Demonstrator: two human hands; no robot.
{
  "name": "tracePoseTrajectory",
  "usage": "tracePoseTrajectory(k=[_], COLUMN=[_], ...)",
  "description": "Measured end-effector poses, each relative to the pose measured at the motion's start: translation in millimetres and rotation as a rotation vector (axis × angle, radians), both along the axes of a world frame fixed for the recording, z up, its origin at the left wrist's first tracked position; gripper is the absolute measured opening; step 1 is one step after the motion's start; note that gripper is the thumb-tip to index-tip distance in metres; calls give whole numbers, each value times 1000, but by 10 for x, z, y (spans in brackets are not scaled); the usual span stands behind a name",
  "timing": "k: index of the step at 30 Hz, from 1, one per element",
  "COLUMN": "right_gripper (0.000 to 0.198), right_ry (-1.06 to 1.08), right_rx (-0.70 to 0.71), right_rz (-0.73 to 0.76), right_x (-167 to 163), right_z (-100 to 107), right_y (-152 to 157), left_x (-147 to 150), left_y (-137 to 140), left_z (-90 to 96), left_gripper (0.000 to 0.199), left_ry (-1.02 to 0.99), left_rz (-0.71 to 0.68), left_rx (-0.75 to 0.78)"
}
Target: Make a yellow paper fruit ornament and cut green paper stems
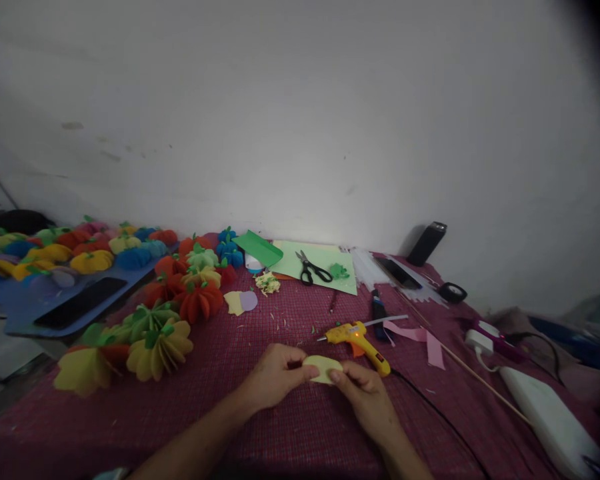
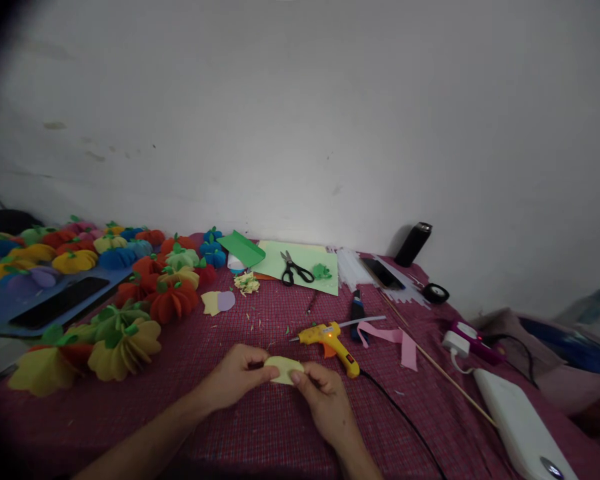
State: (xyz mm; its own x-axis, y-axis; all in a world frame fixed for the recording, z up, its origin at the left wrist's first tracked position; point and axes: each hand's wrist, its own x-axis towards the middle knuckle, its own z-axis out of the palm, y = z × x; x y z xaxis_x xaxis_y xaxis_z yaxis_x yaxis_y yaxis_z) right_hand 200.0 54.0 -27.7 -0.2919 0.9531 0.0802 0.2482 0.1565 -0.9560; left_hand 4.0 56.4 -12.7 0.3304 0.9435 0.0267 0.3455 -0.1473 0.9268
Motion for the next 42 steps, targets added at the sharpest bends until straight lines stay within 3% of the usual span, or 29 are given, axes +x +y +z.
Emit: tracePoseTrajectory(k=[14,42], right_gripper=[28,22], right_ry=[13,-37], right_rx=[51,88], right_rz=[-51,6], right_x=[-14,-57], right_z=[-5,-15], right_y=[-6,-28], left_x=[54,75], left_y=[-46,-53], left_z=[45,-13], left_gripper=[27,26], left_ry=[-91,-12], left_rz=[-14,-16], left_rx=[-18,81])
